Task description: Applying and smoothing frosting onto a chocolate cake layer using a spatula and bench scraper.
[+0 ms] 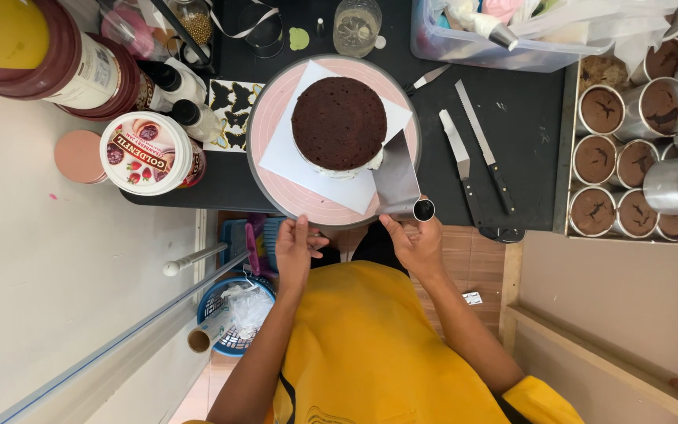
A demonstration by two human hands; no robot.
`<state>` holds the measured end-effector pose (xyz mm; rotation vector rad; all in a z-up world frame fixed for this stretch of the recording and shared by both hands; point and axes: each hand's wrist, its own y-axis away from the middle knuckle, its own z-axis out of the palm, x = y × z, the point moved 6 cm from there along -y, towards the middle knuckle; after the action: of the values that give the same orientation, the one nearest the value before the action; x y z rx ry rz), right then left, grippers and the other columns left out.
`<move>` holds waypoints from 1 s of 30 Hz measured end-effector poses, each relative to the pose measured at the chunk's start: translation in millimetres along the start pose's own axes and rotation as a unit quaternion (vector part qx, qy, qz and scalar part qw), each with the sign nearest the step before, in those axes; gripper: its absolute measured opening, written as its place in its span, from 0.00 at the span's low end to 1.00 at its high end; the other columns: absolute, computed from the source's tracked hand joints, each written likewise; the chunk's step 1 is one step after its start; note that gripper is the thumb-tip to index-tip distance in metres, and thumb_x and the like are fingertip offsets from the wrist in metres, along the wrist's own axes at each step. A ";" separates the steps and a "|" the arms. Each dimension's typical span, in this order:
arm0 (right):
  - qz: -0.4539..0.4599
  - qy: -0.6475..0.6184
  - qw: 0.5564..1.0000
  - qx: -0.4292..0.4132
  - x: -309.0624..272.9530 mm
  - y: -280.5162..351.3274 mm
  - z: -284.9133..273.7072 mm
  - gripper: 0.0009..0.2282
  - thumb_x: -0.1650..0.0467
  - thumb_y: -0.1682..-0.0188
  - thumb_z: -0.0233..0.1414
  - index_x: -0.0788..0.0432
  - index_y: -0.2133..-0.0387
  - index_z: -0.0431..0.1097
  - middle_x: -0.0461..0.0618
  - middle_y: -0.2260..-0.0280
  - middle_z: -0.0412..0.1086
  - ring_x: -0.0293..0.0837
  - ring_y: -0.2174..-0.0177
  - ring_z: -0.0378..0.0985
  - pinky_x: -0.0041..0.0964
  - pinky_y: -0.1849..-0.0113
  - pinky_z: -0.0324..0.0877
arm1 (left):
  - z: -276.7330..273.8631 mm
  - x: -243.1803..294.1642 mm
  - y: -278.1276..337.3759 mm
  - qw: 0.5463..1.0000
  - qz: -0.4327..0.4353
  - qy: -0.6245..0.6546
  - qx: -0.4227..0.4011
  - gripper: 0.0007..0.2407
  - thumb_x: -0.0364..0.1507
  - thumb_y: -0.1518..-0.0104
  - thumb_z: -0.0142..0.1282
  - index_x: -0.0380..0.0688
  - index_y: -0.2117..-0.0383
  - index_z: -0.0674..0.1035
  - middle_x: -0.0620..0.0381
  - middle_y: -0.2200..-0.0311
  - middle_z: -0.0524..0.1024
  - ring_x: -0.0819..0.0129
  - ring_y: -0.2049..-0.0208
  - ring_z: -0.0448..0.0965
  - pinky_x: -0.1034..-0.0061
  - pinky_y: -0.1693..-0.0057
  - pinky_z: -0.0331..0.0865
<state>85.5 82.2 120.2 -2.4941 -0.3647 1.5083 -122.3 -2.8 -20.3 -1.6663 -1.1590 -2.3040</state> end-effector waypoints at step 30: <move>-0.003 -0.039 0.999 -0.006 4.4 5.4 5.1 0.17 0.76 0.56 0.66 0.66 0.56 0.70 0.60 0.70 0.74 0.54 0.65 0.82 0.46 0.59 0.74 | -2.8 -14.7 -7.1 0.999 -0.034 0.035 0.000 0.08 0.34 0.34 0.46 0.44 0.67 0.70 0.45 0.71 0.80 0.57 0.76 0.85 0.77 0.74 0.80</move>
<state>83.5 78.6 112.5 -2.4462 -0.3935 1.6092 -121.7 -4.6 -36.7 -1.5555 -1.2211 -2.3814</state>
